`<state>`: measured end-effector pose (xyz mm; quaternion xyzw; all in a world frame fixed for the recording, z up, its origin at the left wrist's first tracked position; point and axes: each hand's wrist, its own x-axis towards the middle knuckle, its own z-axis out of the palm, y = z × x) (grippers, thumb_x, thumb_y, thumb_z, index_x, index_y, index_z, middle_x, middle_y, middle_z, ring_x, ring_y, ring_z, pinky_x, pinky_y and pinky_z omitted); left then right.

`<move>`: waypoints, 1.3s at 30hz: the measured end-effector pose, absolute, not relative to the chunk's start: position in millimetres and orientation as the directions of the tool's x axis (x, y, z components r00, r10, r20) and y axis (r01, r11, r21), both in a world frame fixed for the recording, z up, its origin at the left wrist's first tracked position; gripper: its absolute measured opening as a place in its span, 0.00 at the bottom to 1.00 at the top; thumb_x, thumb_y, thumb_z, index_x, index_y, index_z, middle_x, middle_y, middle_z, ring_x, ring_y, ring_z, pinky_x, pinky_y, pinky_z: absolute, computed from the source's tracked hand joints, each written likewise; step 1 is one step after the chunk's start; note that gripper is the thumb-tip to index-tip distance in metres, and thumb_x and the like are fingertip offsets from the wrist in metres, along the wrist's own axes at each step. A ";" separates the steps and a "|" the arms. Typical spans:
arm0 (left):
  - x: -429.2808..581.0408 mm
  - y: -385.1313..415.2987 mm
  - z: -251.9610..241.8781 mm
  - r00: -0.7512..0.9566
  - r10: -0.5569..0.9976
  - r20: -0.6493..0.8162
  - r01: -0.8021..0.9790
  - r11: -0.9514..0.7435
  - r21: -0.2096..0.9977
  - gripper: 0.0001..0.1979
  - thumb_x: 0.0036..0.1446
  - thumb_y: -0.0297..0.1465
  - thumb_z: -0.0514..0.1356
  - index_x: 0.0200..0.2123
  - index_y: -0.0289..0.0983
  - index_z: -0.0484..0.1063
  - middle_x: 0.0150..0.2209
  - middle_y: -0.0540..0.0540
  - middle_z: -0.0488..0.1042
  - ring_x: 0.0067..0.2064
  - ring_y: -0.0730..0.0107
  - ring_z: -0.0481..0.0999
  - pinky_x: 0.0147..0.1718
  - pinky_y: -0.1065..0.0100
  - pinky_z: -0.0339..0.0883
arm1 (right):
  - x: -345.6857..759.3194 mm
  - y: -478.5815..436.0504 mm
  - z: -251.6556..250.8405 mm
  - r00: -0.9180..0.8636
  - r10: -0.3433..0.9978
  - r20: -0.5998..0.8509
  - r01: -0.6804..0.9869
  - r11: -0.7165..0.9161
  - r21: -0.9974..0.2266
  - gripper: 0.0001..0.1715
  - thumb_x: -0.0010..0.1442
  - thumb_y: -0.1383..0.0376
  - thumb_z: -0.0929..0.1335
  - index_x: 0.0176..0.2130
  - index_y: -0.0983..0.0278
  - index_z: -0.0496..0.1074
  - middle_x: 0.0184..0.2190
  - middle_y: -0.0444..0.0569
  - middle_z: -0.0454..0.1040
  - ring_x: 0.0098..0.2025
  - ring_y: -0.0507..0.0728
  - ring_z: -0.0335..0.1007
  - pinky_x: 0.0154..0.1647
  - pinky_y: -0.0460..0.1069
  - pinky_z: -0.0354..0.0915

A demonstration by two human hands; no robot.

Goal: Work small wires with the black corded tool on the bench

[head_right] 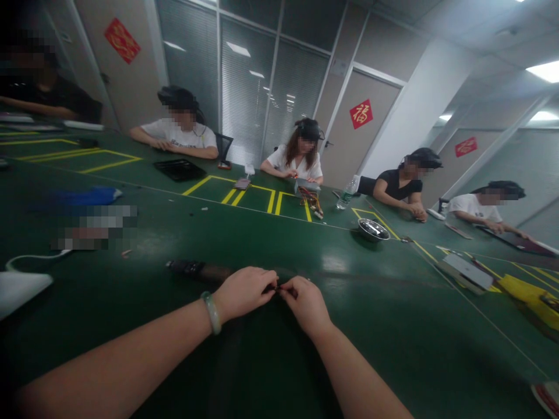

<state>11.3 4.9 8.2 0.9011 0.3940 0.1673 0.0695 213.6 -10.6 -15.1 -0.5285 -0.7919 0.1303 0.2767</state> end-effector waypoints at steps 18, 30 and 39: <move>9.7 3.9 1.9 0.620 0.730 0.288 0.704 -0.679 0.209 0.06 0.58 0.31 0.56 0.39 0.39 0.64 0.36 0.48 0.74 0.38 0.61 0.75 0.36 0.63 0.67 | 210.1 -9.0 -18.6 -0.548 0.720 0.427 0.816 0.572 0.083 0.08 0.64 0.67 0.63 0.38 0.61 0.72 0.44 0.49 0.74 0.44 0.57 0.69 0.45 0.52 0.65; 12.6 -3.3 1.8 0.626 0.611 0.485 0.610 -0.771 0.183 0.17 0.57 0.35 0.58 0.47 0.36 0.63 0.47 0.43 0.72 0.56 0.60 0.67 0.61 0.58 0.49 | 207.4 7.6 -26.3 -0.606 0.743 0.285 0.792 0.599 0.121 0.10 0.60 0.75 0.60 0.40 0.66 0.66 0.36 0.50 0.73 0.39 0.56 0.70 0.42 0.50 0.64; -3.8 -3.3 6.0 0.643 0.608 0.467 0.611 -0.774 0.166 0.20 0.61 0.37 0.54 0.55 0.36 0.60 0.58 0.43 0.66 0.63 0.63 0.57 0.64 0.58 0.41 | 346.5 13.7 -23.2 -0.116 0.979 0.167 0.993 0.118 -0.001 0.08 0.62 0.61 0.61 0.35 0.61 0.67 0.33 0.53 0.73 0.35 0.59 0.72 0.36 0.52 0.64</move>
